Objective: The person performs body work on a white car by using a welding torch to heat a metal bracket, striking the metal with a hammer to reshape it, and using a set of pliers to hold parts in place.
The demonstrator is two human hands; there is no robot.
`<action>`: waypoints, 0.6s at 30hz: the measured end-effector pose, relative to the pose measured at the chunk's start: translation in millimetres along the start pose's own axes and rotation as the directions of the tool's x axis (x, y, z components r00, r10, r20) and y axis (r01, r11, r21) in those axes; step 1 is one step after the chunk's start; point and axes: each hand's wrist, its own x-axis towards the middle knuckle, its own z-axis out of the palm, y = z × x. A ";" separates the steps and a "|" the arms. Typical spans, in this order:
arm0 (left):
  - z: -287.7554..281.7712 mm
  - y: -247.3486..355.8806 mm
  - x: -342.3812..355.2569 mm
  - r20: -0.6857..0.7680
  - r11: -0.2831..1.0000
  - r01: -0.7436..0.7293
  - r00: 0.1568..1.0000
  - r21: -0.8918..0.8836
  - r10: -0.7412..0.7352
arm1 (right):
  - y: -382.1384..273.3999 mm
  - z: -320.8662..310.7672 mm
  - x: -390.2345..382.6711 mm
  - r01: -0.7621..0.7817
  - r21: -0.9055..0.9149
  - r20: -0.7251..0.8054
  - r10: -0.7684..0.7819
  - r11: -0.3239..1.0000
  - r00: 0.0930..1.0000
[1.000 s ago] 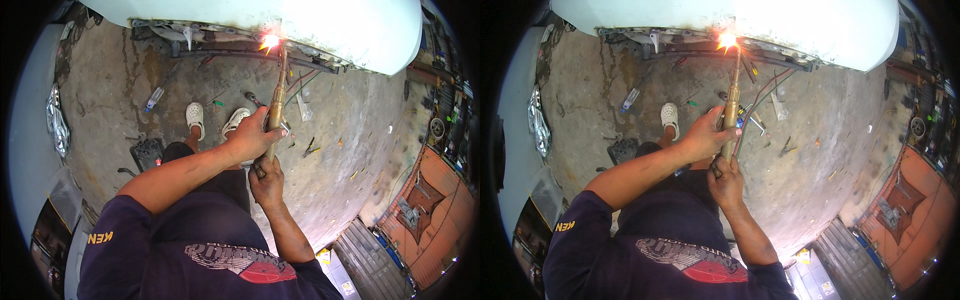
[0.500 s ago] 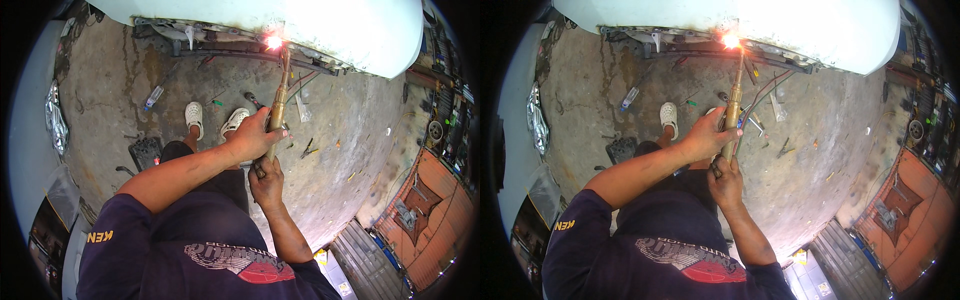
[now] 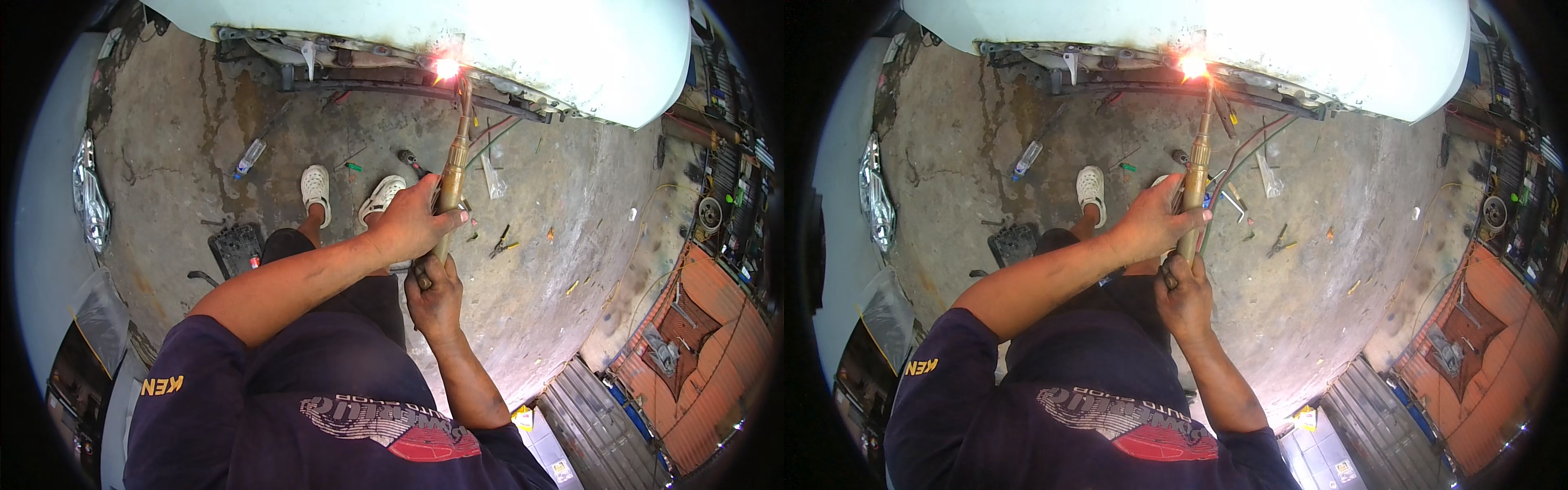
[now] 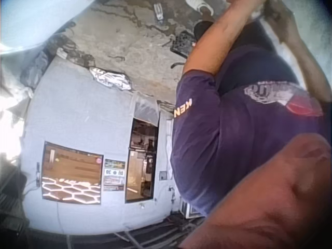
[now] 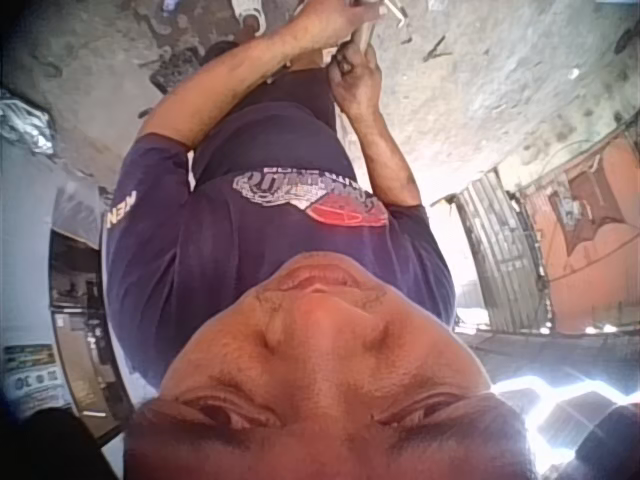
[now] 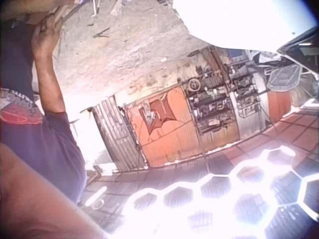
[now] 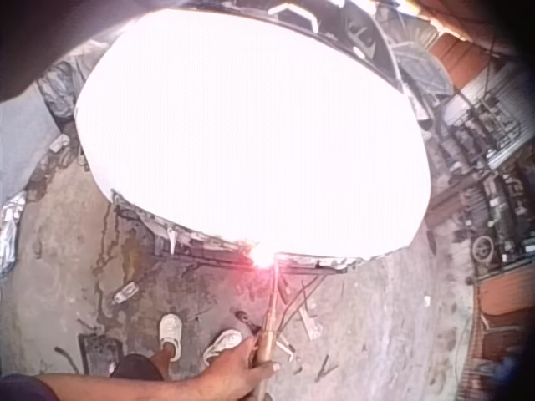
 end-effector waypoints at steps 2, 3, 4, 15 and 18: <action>0.7 -1.9 0.5 -0.005 1.000 -0.013 1.000 -0.003 0.013 | 1.5 0.3 -0.6 -0.014 -0.001 0.012 0.014 1.000 1.000; 1.1 -2.8 0.7 -0.007 1.000 -0.019 1.000 -0.005 0.019 | 2.1 0.5 -0.9 -0.021 -0.002 0.018 0.021 1.000 1.000; 0.9 -1.9 0.2 -0.004 1.000 -0.013 1.000 -0.010 0.013 | 2.4 0.8 -0.8 -0.018 0.004 0.011 0.018 1.000 1.000; -0.8 -0.2 -0.4 -0.019 0.999 -0.034 0.999 -0.002 0.034 | 0.1 -1.3 1.0 0.009 -0.003 -0.001 -0.009 1.000 1.000; -4.1 9.4 -5.9 0.004 1.000 0.007 1.000 -0.012 -0.007 | 3.2 -1.2 -1.0 -0.009 -0.001 0.018 0.009 1.000 1.000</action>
